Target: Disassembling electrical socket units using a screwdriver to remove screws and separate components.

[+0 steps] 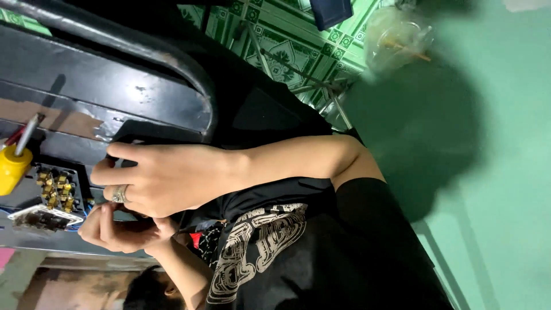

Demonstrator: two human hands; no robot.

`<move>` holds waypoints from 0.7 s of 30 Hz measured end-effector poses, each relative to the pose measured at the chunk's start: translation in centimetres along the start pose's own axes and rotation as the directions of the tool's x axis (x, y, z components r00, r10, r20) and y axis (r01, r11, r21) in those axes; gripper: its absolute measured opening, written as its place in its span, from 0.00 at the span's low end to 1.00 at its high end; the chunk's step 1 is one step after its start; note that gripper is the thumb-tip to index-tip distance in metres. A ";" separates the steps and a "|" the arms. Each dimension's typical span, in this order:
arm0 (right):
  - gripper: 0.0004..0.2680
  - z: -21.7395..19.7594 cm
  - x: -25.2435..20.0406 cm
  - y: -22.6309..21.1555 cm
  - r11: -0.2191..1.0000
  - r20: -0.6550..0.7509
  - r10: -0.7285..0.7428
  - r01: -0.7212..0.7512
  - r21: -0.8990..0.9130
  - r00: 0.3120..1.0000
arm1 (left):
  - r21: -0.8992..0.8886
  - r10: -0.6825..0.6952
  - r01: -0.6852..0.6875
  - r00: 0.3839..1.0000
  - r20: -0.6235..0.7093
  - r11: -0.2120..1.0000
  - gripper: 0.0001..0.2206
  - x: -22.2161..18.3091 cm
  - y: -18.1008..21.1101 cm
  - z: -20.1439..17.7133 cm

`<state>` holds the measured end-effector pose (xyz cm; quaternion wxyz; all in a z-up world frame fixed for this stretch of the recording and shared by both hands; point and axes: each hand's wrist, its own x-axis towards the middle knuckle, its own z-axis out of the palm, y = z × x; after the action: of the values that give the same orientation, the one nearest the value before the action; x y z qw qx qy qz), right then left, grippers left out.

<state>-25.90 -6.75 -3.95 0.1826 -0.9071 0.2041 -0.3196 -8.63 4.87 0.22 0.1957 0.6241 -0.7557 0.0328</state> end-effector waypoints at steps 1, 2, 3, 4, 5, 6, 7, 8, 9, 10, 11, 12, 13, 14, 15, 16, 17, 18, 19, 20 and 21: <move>0.06 0.1 0.0 0.0 1.000 -0.005 0.005 -0.005 0.021 1.000 | -0.044 0.000 0.000 1.000 0.014 0.999 0.26 -0.1 -0.2 0.0; 0.06 0.2 0.0 -0.1 0.999 -0.010 0.003 -0.002 0.045 1.000 | -0.081 -0.004 0.006 1.000 0.024 0.997 0.27 -0.3 -0.3 -0.1; 0.06 -0.1 0.0 0.1 0.999 -0.015 -0.002 0.003 0.043 1.000 | -0.076 -0.002 0.003 1.000 0.020 0.997 0.27 0.0 0.1 0.0; 0.06 -0.4 0.0 0.2 1.000 -0.016 -0.006 0.006 0.013 1.000 | -0.048 -0.018 0.018 1.000 0.009 0.999 0.24 0.3 0.5 0.0; 0.05 -0.6 0.0 0.4 1.000 -0.017 -0.009 0.009 -0.017 1.000 | -0.019 -0.033 0.033 0.999 -0.003 0.999 0.24 0.6 0.9 0.1; 0.05 -0.7 0.1 0.4 1.000 -0.018 -0.014 0.014 -0.013 1.000 | -0.014 -0.036 0.036 0.999 -0.004 0.999 0.24 0.7 1.0 0.1; 0.05 -0.7 0.1 0.4 1.000 -0.010 -0.019 0.019 -0.009 1.000 | -0.027 -0.042 0.042 0.999 -0.008 0.999 0.23 0.7 1.0 0.2; 0.05 -0.8 0.1 0.4 1.000 -0.001 -0.022 0.022 -0.005 1.000 | -0.043 -0.048 0.047 0.999 -0.011 0.998 0.23 0.8 1.0 0.2; 0.05 -0.8 0.1 0.4 1.000 0.000 -0.025 0.025 -0.002 1.000 | -0.041 -0.051 0.050 0.999 -0.011 0.998 0.23 0.7 1.0 0.2; 0.06 -0.8 0.1 0.4 1.000 -0.014 -0.020 0.020 -0.007 1.000 | -0.049 -0.051 0.050 0.999 -0.019 0.998 0.24 0.7 0.9 0.3; 0.06 -0.8 0.1 0.5 1.000 -0.027 -0.015 0.014 -0.013 1.000 | -0.058 -0.051 0.050 0.998 -0.028 0.997 0.24 0.7 0.8 0.3; 0.06 -0.8 0.1 0.5 1.000 -0.026 -0.019 0.019 -0.012 0.999 | -0.056 -0.054 0.053 0.998 -0.031 0.997 0.24 0.8 0.9 0.3; 0.06 -0.7 0.2 0.4 1.000 -0.027 -0.019 0.019 -0.004 0.999 | -0.050 -0.050 0.048 0.998 -0.028 0.998 0.24 0.9 0.9 0.2; 0.07 -0.6 0.2 0.4 1.000 -0.028 -0.015 0.015 0.004 0.999 | -0.045 -0.042 0.041 0.999 -0.022 0.998 0.24 1.0 0.9 0.2; 0.07 -0.7 0.2 0.4 1.000 -0.028 -0.016 0.016 0.004 0.999 | -0.045 -0.043 0.042 0.999 -0.023 0.998 0.24 0.8 0.8 0.1; 0.07 -0.8 0.2 0.4 1.000 -0.031 -0.016 0.016 -0.004 0.999 | -0.061 -0.037 0.035 0.999 -0.031 0.998 0.24 0.8 0.7 0.1; 0.08 -0.9 0.2 0.5 1.000 -0.035 -0.017 0.017 -0.012 0.999 | -0.076 -0.031 0.028 0.999 -0.039 0.997 0.24 0.7 0.6 0.2; 0.08 -0.9 0.2 0.5 1.000 -0.034 -0.019 0.019 -0.012 0.999 | -0.076 -0.033 0.030 0.999 -0.041 0.997 0.24 0.7 0.6 0.2; 0.07 -0.8 0.2 0.5 1.000 -0.045 -0.018 0.018 -0.001 0.999 | -0.088 -0.037 0.032 0.998 -0.049 0.996 0.24 0.7 0.7 0.3; 0.07 -0.8 0.2 0.5 1.000 -0.058 -0.016 0.017 0.012 0.998 | -0.098 -0.041 0.035 0.998 -0.055 0.995 0.24 0.7 0.7 0.2; 0.07 -0.9 0.2 0.5 1.000 -0.058 -0.019 0.020 0.014 0.998 | -0.096 -0.043 0.038 0.998 -0.056 0.995 0.24 0.6 0.7 0.2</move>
<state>-26.44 -7.46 -3.46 0.1803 -0.8980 0.1982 -0.3491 -9.42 4.35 0.35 0.2474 0.6280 -0.7378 0.0110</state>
